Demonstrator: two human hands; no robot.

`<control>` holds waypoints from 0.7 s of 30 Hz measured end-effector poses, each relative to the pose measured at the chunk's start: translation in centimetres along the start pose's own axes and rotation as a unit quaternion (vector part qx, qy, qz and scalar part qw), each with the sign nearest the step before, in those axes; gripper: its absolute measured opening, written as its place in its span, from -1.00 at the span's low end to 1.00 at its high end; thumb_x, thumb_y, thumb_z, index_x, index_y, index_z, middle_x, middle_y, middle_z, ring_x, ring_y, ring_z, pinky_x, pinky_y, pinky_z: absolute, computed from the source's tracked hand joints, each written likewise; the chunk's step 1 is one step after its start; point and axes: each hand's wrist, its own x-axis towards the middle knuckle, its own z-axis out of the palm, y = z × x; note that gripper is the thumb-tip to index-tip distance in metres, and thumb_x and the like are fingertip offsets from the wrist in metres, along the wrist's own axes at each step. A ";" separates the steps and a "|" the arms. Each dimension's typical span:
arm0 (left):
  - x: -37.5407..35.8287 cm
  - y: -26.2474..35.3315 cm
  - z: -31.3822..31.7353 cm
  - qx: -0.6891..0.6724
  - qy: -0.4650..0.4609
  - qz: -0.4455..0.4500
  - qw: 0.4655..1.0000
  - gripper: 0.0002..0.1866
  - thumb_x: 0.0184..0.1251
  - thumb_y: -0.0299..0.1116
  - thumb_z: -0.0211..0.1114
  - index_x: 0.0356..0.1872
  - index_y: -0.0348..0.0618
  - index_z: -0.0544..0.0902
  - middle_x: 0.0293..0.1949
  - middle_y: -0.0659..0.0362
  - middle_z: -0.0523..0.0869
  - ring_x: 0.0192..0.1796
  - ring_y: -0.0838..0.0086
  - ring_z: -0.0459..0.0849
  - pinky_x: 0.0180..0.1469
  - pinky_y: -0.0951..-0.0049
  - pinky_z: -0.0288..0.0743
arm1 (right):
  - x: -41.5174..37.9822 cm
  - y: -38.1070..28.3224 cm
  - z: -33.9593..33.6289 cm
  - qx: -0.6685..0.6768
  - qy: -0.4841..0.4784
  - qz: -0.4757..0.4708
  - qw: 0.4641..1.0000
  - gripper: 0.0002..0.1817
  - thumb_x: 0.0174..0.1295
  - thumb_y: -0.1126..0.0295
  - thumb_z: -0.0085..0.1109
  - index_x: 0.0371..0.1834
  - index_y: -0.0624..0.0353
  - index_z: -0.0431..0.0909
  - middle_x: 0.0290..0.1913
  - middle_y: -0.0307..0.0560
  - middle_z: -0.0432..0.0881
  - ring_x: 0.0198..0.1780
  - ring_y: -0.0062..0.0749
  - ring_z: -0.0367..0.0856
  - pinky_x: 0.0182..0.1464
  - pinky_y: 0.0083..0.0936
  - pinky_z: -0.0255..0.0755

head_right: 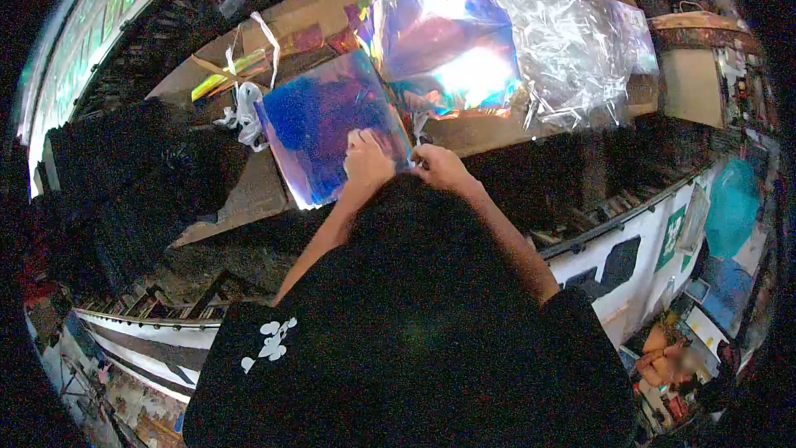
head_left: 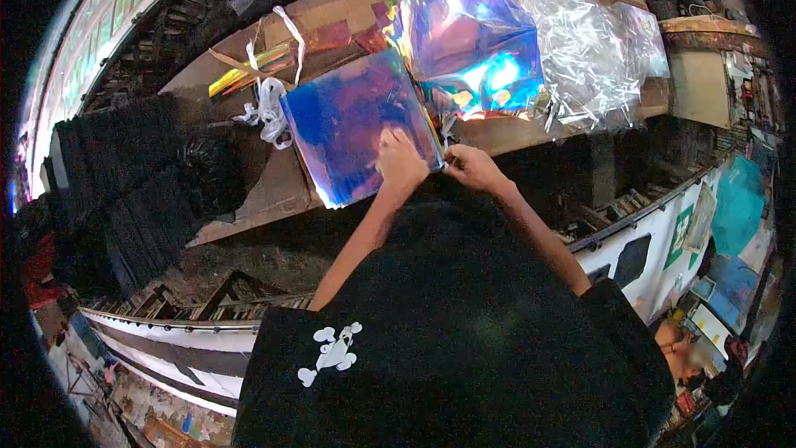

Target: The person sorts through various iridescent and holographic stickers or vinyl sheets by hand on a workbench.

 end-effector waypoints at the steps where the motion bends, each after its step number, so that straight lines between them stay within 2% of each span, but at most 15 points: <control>1: 0.2 -1.6 -0.1 -0.030 0.034 0.038 0.998 -0.18 0.00 0.07 0.41 0.08 -0.41 0.31 0.09 -0.24 0.34 0.06 -0.20 0.53 -0.08 -0.03 0.61 | -0.2 -0.1 0.7 0.064 0.006 0.058 0.996 -0.67 0.11 0.37 0.34 -0.07 0.18 0.54 -0.23 0.06 0.65 -0.15 -0.07 0.67 -0.09 -0.25 0.53; 2: 0.6 -2.5 -0.1 -0.060 0.072 0.076 0.993 -0.16 0.04 0.10 0.44 0.06 -0.45 0.28 0.08 -0.29 0.35 -0.04 -0.22 0.60 -0.16 -0.08 0.62 | 0.2 0.4 1.8 0.109 0.021 0.091 0.990 -0.61 0.09 0.37 0.37 0.00 0.18 0.54 -0.16 0.05 0.64 -0.12 -0.14 0.67 -0.08 -0.29 0.52; 3: 0.7 -2.5 -0.8 -0.064 0.074 0.074 0.992 -0.16 0.04 0.10 0.44 0.06 -0.45 0.28 0.08 -0.29 0.35 -0.04 -0.22 0.60 -0.16 -0.08 0.62 | 0.6 0.9 3.1 0.105 0.019 0.091 0.990 -0.61 0.09 0.37 0.37 0.00 0.18 0.54 -0.16 0.05 0.64 -0.12 -0.14 0.67 -0.08 -0.29 0.52; 5: 0.7 -2.5 -2.9 -0.106 0.016 0.046 0.993 -0.30 0.01 -0.05 0.50 -0.01 -0.27 0.30 -0.03 -0.13 0.38 -0.07 -0.15 0.62 -0.09 0.00 0.60 | 1.5 1.2 5.5 0.113 0.179 0.035 0.977 -0.61 0.12 0.52 0.31 0.05 0.21 0.51 -0.09 0.06 0.55 -0.12 -0.21 0.65 -0.16 -0.31 0.55; 6: 1.1 -3.0 -2.5 -0.108 0.018 0.048 0.993 -0.30 0.01 -0.05 0.50 -0.01 -0.27 0.30 -0.03 -0.13 0.38 -0.07 -0.15 0.62 -0.09 0.00 0.60 | 1.7 0.7 5.7 0.020 0.183 0.012 0.983 -0.51 0.07 0.51 0.35 0.11 0.19 0.47 0.01 0.09 0.50 -0.02 -0.08 0.59 -0.02 -0.26 0.51; 7: 1.5 -3.5 -1.8 -0.133 0.027 0.064 0.989 -0.32 0.03 -0.05 0.50 -0.04 -0.26 0.29 -0.02 -0.13 0.38 -0.10 -0.14 0.62 -0.09 0.00 0.60 | 2.0 -0.2 5.9 0.018 0.186 0.013 0.982 -0.51 0.07 0.51 0.35 0.11 0.19 0.47 0.01 0.09 0.50 -0.02 -0.08 0.59 -0.02 -0.26 0.51; 10: 1.6 -4.4 -1.9 -0.160 0.021 0.086 0.983 -0.37 0.08 -0.06 0.49 -0.09 -0.24 0.30 -0.02 -0.13 0.38 -0.13 -0.13 0.61 -0.10 0.01 0.58 | 2.4 -1.7 7.2 -0.033 0.183 0.077 0.980 -0.47 -0.01 0.44 0.41 0.08 0.19 0.45 -0.02 0.09 0.51 0.10 0.04 0.47 0.17 -0.22 0.38; 12: 1.7 -4.8 -2.5 -0.160 0.011 0.088 0.983 -0.40 0.09 -0.08 0.48 -0.11 -0.23 0.30 -0.03 -0.12 0.39 -0.14 -0.13 0.60 -0.11 0.02 0.57 | 2.7 -1.8 7.9 -0.045 0.213 0.070 0.973 -0.48 0.00 0.42 0.42 0.06 0.20 0.45 -0.03 0.09 0.51 0.08 0.01 0.49 0.16 -0.23 0.39; 14: 1.9 -5.3 -2.7 -0.196 -0.016 0.097 0.976 -0.35 0.10 -0.05 0.47 -0.01 -0.29 0.35 -0.02 -0.17 0.44 -0.08 -0.15 0.62 -0.07 -0.01 0.54 | 2.9 -1.5 8.3 -0.055 0.241 0.060 0.967 -0.49 0.00 0.40 0.43 0.04 0.20 0.45 -0.03 0.09 0.51 0.06 -0.02 0.51 0.14 -0.24 0.41; 16: 2.2 -5.5 -3.1 -0.209 -0.024 0.083 0.974 -0.40 0.12 -0.03 0.45 -0.04 -0.28 0.39 -0.04 -0.16 0.46 -0.07 -0.13 0.61 -0.06 0.01 0.53 | 3.4 -1.4 8.0 0.041 0.254 0.115 0.959 -0.55 0.03 0.37 0.42 -0.02 0.21 0.49 -0.07 0.07 0.52 0.04 -0.10 0.54 0.13 -0.25 0.42; 17: 2.4 -5.5 -3.4 -0.222 -0.033 0.069 0.972 -0.44 0.15 -0.01 0.42 -0.08 -0.26 0.44 -0.06 -0.15 0.48 -0.06 -0.11 0.60 -0.04 0.03 0.51 | 3.6 -1.3 7.7 0.042 0.258 0.116 0.958 -0.55 0.03 0.37 0.42 -0.02 0.21 0.49 -0.07 0.07 0.52 0.04 -0.10 0.54 0.13 -0.25 0.42; 19: 3.1 -6.3 -3.4 -0.239 -0.048 0.077 0.967 -0.46 0.17 0.00 0.40 -0.11 -0.27 0.47 -0.08 -0.15 0.50 -0.05 -0.09 0.60 -0.02 0.05 0.50 | 4.1 -1.0 6.3 0.029 0.196 0.165 0.966 -0.53 0.02 0.30 0.44 -0.02 0.26 0.54 -0.05 0.10 0.55 0.03 -0.13 0.58 0.09 -0.24 0.47; 21: 3.3 -6.5 -3.5 -0.256 -0.064 0.085 0.961 -0.48 0.19 0.02 0.38 -0.15 -0.27 0.51 -0.10 -0.15 0.52 -0.04 -0.06 0.59 -0.01 0.07 0.49 | 4.2 -1.1 5.6 0.045 0.180 0.176 0.967 -0.51 -0.01 0.28 0.46 -0.03 0.29 0.57 -0.05 0.12 0.57 0.02 -0.11 0.61 0.07 -0.24 0.48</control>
